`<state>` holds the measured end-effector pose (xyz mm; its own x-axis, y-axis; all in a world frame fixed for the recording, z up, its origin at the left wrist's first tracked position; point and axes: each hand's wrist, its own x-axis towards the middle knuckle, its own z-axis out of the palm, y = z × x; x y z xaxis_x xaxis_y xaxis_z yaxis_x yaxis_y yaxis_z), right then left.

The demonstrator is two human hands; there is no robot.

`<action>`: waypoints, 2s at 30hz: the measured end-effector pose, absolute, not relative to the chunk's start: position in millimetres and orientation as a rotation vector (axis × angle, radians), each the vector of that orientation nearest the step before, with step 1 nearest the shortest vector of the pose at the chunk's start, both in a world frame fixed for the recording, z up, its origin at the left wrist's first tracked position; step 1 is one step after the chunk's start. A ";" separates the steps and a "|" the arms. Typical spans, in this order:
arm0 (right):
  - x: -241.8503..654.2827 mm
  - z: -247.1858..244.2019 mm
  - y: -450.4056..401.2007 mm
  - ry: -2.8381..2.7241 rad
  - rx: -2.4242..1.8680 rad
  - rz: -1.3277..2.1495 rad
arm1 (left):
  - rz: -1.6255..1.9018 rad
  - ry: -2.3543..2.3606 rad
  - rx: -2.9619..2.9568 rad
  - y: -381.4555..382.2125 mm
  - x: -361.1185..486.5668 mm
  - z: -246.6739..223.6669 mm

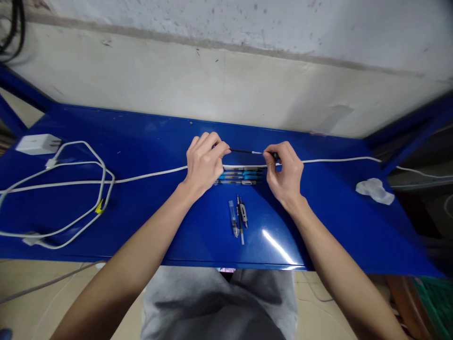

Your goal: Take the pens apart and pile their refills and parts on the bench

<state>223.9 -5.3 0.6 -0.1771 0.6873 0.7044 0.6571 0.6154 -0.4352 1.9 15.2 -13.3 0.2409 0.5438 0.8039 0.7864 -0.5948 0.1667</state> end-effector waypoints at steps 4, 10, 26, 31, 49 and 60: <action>221.6 2.6 -11.4 -1.855 -1.099 0.097 | -1.310 -1.260 -2.269 14.6 3.4 -15.4; 217.9 0.3 -19.0 -1.830 -1.104 0.128 | -1.350 -1.316 -2.259 14.7 4.0 -17.4; 217.5 0.8 -16.3 -1.987 -1.035 0.272 | -1.371 -1.357 -2.260 14.6 3.7 -17.9; 217.5 -1.0 -16.5 -1.998 -1.041 0.289 | -1.382 -1.337 -2.255 14.5 3.5 -17.3; 216.8 1.1 -20.5 -1.961 -1.039 0.550 | -1.391 -1.304 -2.213 12.5 3.0 -15.0; 214.5 18.8 -25.1 -2.193 -0.805 1.347 | -1.390 -1.284 -2.206 12.7 2.3 -16.7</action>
